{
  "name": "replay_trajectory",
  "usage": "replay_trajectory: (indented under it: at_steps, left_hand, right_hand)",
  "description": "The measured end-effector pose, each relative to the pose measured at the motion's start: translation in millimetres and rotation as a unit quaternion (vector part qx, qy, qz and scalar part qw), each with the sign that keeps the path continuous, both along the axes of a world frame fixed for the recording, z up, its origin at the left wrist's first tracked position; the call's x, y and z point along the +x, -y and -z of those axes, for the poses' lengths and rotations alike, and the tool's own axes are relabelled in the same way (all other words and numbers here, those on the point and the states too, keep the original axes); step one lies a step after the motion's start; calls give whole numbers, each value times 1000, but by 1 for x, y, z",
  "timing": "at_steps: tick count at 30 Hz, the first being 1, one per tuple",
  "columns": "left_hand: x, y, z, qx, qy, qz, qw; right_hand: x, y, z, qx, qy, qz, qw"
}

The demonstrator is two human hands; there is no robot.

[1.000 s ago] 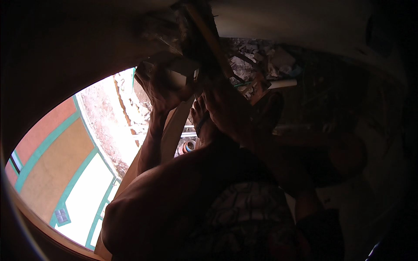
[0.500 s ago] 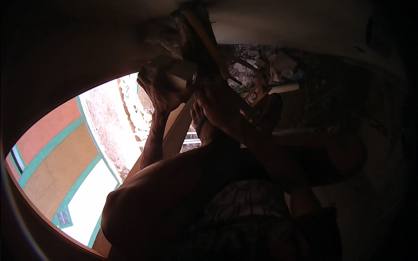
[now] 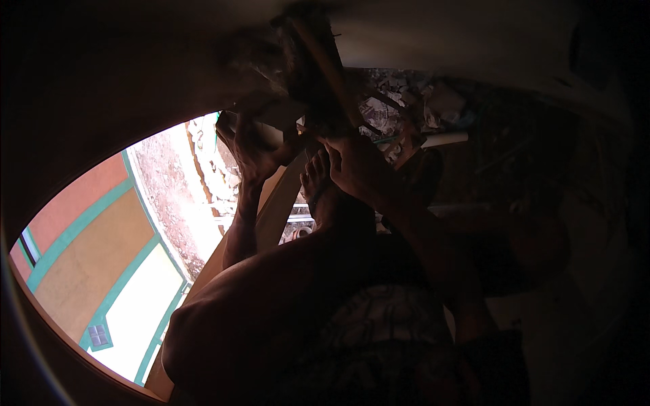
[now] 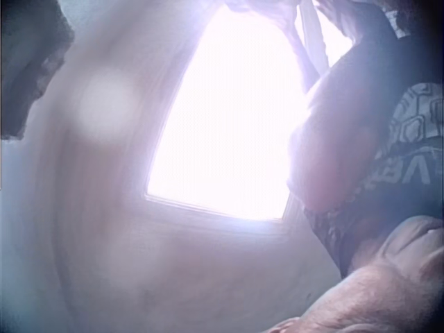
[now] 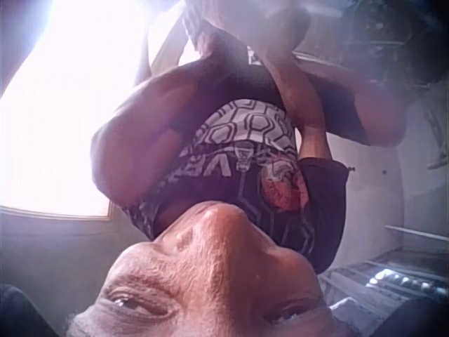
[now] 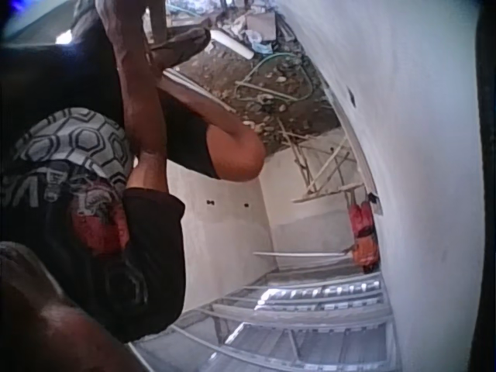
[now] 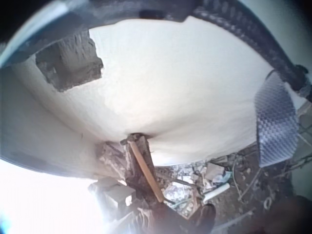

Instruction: The person uses a hammer and chisel to break away plaster around a ceiling opening, then fits a rectangular electrical box into the hole. They repeatedly adjust the box and use a small wooden block to align it within the ceiling cavity.

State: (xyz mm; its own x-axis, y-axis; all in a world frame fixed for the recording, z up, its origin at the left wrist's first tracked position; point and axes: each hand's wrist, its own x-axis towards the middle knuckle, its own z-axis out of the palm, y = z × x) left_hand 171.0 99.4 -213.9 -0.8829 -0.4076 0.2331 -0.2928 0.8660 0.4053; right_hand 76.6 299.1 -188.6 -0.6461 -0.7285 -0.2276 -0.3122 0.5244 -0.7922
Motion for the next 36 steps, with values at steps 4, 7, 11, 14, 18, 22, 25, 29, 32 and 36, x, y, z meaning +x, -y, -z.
replay_trajectory:
  at_steps: [4,7,11,14,18,22,25,29,32,36]
  left_hand:
    - [3,-1,-4,25,-20,-16,999]
    - [9,-2,0,137,-42,-49,989]
    - [13,-1,4,150,-77,-56,984]
    - [22,2,20,135,-123,-53,982]
    - [34,2,28,235,-88,-126,960]
    - [39,-16,32,261,-94,-129,952]
    - [29,-30,22,232,-148,-109,955]
    - [34,-49,34,218,-185,-69,956]
    - [45,-68,45,195,-158,-77,965]
    - [53,-75,49,172,-126,-75,974]
  right_hand:
    - [-5,2,1,46,130,-2,990]
    - [-8,6,15,38,195,-4,980]
    - [0,9,28,-28,209,19,977]
    - [-11,15,9,27,212,-10,977]
    - [-9,8,-19,-40,170,46,984]
    - [-1,-6,-38,-50,38,17,998]
    - [1,-7,-57,-39,7,0,999]
    - [16,-11,-75,53,-41,-34,997]
    - [23,-17,-85,128,-66,-57,988]
    - [30,-31,-94,181,-156,-98,966]
